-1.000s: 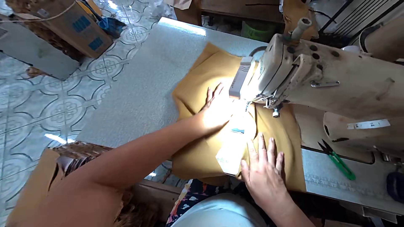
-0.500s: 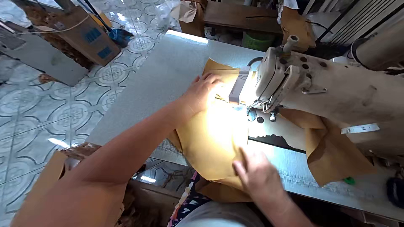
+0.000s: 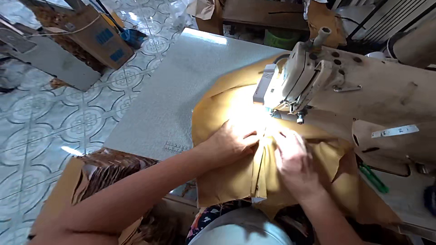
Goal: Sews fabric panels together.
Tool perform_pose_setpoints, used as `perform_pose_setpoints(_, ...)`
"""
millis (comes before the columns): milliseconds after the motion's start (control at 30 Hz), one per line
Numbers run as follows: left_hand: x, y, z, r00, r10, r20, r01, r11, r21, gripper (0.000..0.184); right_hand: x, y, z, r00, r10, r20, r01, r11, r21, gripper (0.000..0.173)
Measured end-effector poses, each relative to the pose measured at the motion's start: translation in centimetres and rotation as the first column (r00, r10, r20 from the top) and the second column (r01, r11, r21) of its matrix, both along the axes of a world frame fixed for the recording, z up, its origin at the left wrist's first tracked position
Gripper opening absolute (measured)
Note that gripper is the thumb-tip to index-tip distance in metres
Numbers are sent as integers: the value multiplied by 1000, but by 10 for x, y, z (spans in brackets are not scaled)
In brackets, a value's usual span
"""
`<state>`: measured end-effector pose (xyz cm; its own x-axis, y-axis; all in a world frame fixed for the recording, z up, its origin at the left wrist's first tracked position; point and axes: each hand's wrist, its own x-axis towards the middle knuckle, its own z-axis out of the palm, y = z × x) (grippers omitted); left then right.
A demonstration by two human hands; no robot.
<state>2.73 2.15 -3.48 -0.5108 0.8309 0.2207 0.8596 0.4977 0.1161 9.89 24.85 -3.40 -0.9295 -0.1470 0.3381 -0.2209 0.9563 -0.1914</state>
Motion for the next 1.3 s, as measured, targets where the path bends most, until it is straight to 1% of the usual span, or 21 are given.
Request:
perform_pose_setpoints(33,0,-1,-14,997,9,76,-10,1000,23,43,3,-3,-15,999,-3,37,3,1000,0,36)
perform_pose_setpoints(100,13,0,-22,974,96,207,-90,995,-38,56,9,2,-30,998,-21,66,20,1000,17,42)
perform_pose_setpoints(167,34,5,-13,928,215,304,-174,972,-157,65,16,8,-32,998,-14,63,13,1000,26,43)
perform_pose_setpoints(233,41,12,1,894,280,350,-208,951,-230,68,16,10,-28,999,-2,54,1,1000,13,41)
perform_pose_setpoints(267,35,16,8,907,267,326,-208,956,-207,64,13,9,-24,999,8,36,-7,1000,-15,39)
perform_pose_setpoints(300,26,19,14,935,232,269,-200,969,-143,56,10,7,-20,1000,18,10,-18,999,-49,36)
perform_pose_setpoints(367,-4,23,20,978,130,163,-134,991,10,38,2,0,-17,997,48,-66,-56,991,-125,28)
perform_pose_setpoints(433,-32,27,18,989,64,133,-80,990,116,30,-4,-6,-21,988,95,-118,-118,972,-206,23)
perform_pose_setpoints(500,-54,37,6,988,54,144,-79,982,171,26,-5,-9,-30,984,122,-127,-148,963,-226,26)
perform_pose_setpoints(600,-75,46,-12,996,23,86,-40,979,199,17,-5,-9,-37,978,128,-167,-160,968,-195,31)
perform_pose_setpoints(633,-79,46,-13,997,2,74,-18,977,211,17,-4,-9,-37,976,133,-172,-165,968,-190,32)
perform_pose_setpoints(667,-81,44,-10,995,-11,103,-12,976,218,18,-3,-9,-37,975,138,-173,-170,967,-188,32)
perform_pose_setpoints(700,-83,42,-3,984,-13,178,-25,977,213,19,-3,-8,-37,974,144,-177,-177,966,-186,31)
perform_pose_setpoints(733,-85,40,7,953,5,302,-60,983,171,21,-3,-8,-37,972,152,-180,-185,966,-182,30)
perform_pose_setpoints(800,-90,36,26,858,48,511,-108,990,89,21,-1,-8,-36,970,159,-182,-189,968,-163,26)
perform_pose_setpoints(867,-94,34,35,794,48,606,-96,994,47,20,0,-9,-38,968,141,-207,-169,978,-126,24)
perform_pose_setpoints(900,-97,33,36,783,28,622,-66,997,39,19,1,-9,-39,968,128,-218,-153,983,-105,23)
perform_pose_setpoints(1000,-103,33,33,790,-63,610,39,998,52,20,2,-10,-41,971,96,-218,-116,990,-83,21)
perform_pose_setpoints(1100,-104,39,35,823,-74,563,92,996,-3,19,3,-11,-39,971,80,-226,-98,993,-68,20)
perform_pose_setpoints(1167,-105,43,37,818,-86,569,121,992,-23,17,3,-11,-38,970,74,-230,-89,994,-56,20)
perform_pose_setpoints(1300,-110,51,21,861,-214,461,185,977,106,14,4,-12,-35,970,57,-236,-70,997,-45,19)
